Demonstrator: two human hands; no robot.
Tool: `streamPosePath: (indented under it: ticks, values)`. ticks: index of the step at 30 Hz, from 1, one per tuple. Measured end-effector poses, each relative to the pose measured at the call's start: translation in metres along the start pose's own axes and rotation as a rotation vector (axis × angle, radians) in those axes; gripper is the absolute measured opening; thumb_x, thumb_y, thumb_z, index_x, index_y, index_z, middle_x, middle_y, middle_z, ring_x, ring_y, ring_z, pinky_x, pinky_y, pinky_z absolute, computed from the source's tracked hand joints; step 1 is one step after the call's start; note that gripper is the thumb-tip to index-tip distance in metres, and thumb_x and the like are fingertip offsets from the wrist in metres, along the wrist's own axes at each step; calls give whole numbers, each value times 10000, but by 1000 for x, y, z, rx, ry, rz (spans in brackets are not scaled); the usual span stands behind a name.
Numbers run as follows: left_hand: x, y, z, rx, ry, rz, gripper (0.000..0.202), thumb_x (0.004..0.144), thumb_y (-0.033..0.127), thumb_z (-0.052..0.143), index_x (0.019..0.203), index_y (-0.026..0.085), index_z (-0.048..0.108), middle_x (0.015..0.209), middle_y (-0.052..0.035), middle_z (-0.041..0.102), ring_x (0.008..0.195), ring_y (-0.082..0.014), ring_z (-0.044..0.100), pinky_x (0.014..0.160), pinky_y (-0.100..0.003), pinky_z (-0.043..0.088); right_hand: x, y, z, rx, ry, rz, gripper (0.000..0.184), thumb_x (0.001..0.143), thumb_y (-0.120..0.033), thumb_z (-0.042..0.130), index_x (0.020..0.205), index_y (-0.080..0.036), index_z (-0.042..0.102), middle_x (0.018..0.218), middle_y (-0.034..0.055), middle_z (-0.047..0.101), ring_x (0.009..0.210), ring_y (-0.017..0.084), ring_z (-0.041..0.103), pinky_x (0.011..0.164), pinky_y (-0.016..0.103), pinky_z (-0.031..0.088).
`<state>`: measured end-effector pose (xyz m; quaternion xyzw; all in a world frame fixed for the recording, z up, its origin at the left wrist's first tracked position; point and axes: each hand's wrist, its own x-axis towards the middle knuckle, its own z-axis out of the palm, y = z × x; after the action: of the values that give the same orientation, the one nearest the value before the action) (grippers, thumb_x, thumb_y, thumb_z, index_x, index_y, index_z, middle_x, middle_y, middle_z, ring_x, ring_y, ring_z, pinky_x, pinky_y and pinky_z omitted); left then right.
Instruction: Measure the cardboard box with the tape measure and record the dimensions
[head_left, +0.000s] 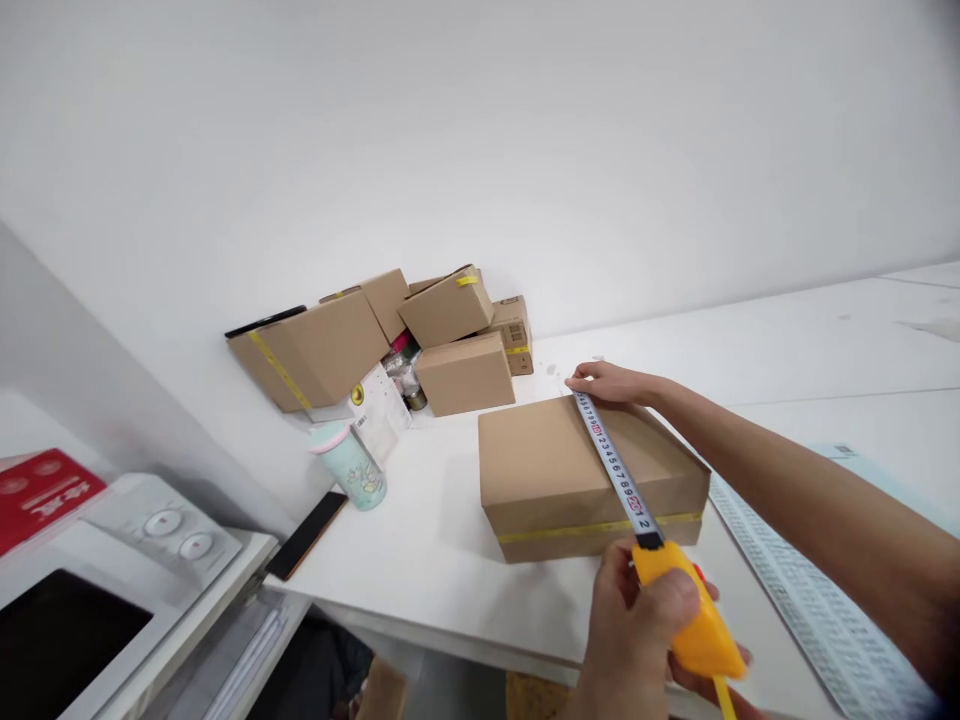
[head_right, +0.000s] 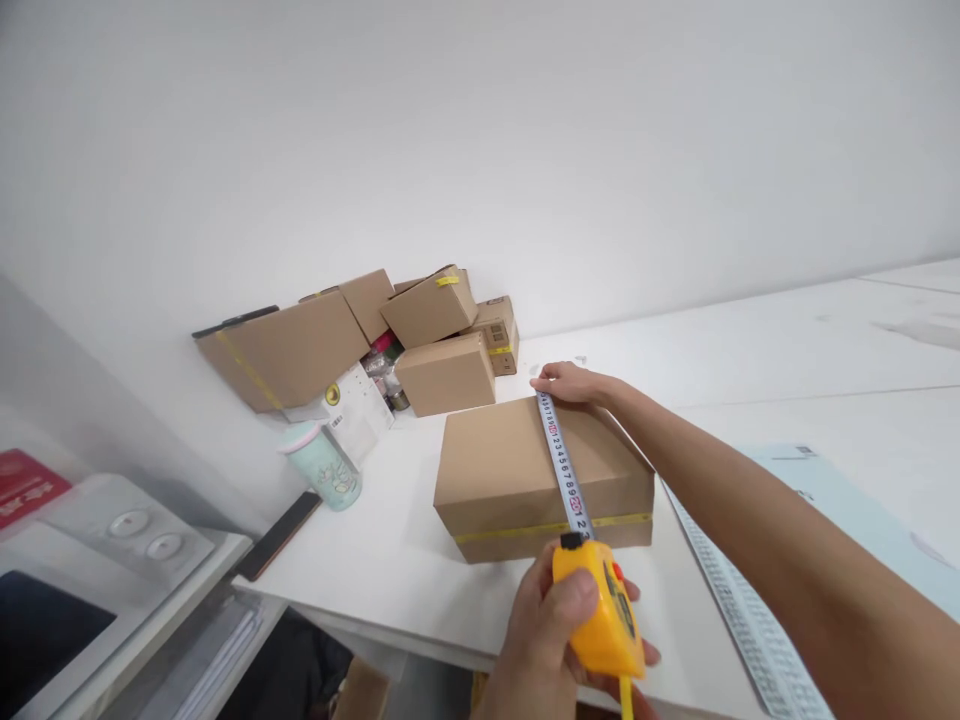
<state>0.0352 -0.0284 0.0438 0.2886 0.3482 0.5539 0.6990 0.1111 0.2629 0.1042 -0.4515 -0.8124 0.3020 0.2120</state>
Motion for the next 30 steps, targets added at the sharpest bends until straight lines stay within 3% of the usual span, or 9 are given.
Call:
streamPosePath:
  ticks: [4, 7, 12, 17, 24, 27, 30]
  values:
    - [4, 9, 9, -11, 27, 30, 632, 675, 635, 791, 1051, 169, 590, 1015, -62, 622, 710, -187, 679, 471, -270, 563, 11, 8, 11, -21, 26, -29, 330, 813, -548, 631, 775, -223, 585, 919, 113, 720, 892, 294, 655, 791, 397, 501]
    - [2, -1, 9, -53, 16, -4, 665, 660, 658, 799, 1055, 177, 564, 1021, -67, 650, 689, -203, 708, 502, -290, 562, 7, 15, 16, -6, 31, -80, 303, 817, -520, 623, 755, -227, 577, 853, 70, 702, 834, 253, 639, 755, 361, 483]
    - [-12, -13, 14, -124, 21, -3, 645, 663, 607, 832, 1056, 174, 558, 1011, -65, 671, 689, -197, 728, 484, -220, 500, -8, 23, 18, 22, 28, -83, 326, 823, -532, 623, 727, -227, 559, 763, 42, 672, 745, 220, 608, 673, 327, 450]
    - [-25, -7, 20, -113, 36, -11, 561, 719, 575, 797, 1052, 184, 571, 1070, -64, 650, 756, -227, 738, 492, -253, 552, -13, 23, 18, 51, 53, -39, 314, 814, -515, 662, 721, -228, 573, 771, 50, 674, 752, 222, 601, 683, 333, 437]
    - [-22, -5, 18, -81, 57, -21, 554, 741, 596, 764, 1054, 187, 562, 1059, -63, 651, 744, -203, 708, 532, -299, 593, -14, 18, 20, 138, 89, -37, 362, 784, -529, 714, 663, -223, 565, 727, 54, 658, 711, 219, 585, 666, 341, 444]
    - [-26, 0, 11, -87, 17, -18, 562, 726, 590, 783, 1061, 184, 585, 1018, -70, 672, 725, -201, 708, 522, -280, 579, -21, 15, 13, 225, 120, -48, 404, 830, -614, 651, 755, -220, 609, 816, 67, 701, 764, 227, 626, 695, 338, 489]
    - [-41, 8, -7, -42, 22, 51, 695, 602, 591, 890, 1118, 223, 606, 992, -68, 700, 699, -205, 709, 597, -314, 596, -42, 19, 0, 322, 230, -29, 433, 932, -633, 486, 970, -229, 635, 1068, 102, 726, 949, 242, 666, 813, 354, 533]
